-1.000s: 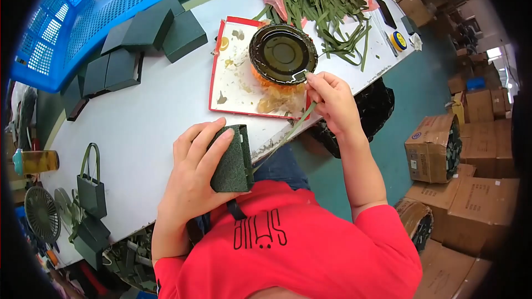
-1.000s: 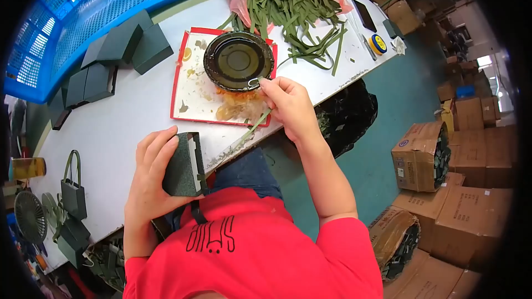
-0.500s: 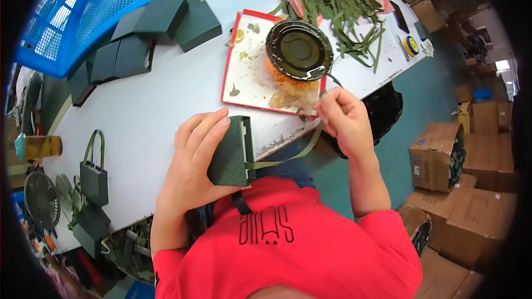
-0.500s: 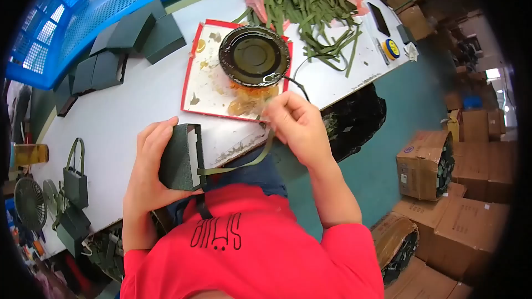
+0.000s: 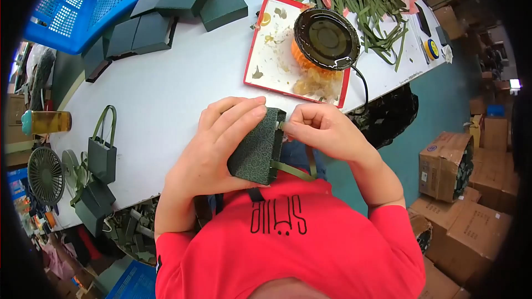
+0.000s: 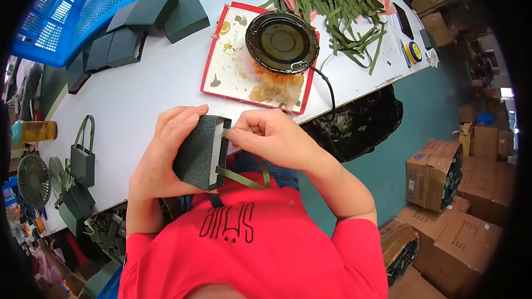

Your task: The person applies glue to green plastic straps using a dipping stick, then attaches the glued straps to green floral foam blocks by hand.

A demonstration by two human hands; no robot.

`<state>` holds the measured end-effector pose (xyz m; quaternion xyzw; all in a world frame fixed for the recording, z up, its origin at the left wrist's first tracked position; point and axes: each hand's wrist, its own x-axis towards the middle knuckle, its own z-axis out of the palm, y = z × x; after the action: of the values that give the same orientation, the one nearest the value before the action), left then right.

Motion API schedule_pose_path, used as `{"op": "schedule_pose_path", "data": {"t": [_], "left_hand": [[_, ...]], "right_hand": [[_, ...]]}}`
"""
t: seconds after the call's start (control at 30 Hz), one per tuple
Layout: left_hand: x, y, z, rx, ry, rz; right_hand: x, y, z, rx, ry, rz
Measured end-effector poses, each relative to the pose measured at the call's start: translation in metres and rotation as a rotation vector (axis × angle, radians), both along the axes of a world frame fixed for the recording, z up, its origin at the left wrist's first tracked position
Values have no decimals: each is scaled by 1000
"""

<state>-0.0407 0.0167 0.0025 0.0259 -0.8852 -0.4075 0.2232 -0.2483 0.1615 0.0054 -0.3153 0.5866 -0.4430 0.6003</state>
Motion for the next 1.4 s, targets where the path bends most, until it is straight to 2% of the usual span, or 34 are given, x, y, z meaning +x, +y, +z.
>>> {"op": "schedule_pose_path", "data": {"t": [0.27, 0.47, 0.67, 0.77, 0.87, 1.0, 1.03, 1.13, 1.17, 1.27, 1.3, 1.4], "left_hand": [[0, -1, 1, 37, 9, -19], [0, 0, 2, 36, -10, -40], [-1, -1, -2, -75, -8, -71], [4, -2, -4, 35, -5, 0], [8, -8, -5, -30, -13, 37], [8, -8, -7, -38, -10, 39], [8, -8, -7, -41, -8, 37], [7, -6, -5, -54, -24, 34], [6, -5, -4, -59, -32, 33], [3, -2, -2, -112, -49, -6], [3, -1, -2, -151, -59, -9], [2, 2, -1, -236, -84, -9]], "right_hand": [[-1, -6, 8, 70, -25, 59], [-3, -8, -3, 68, 128, 139], [-5, -9, -12, 112, 50, 206], [-3, -4, -4, -10, 74, 131], [-2, 6, -6, -136, 98, -221], [1, 10, -26, -316, 413, -363], [7, 9, -28, -328, 385, -402], [9, 9, -15, -13, 262, -222], [15, 5, -17, 11, 158, -249], [20, -3, -6, 39, 253, -68], [24, -3, -18, -38, 181, -107], [20, -2, -28, -50, 147, -83]]}}
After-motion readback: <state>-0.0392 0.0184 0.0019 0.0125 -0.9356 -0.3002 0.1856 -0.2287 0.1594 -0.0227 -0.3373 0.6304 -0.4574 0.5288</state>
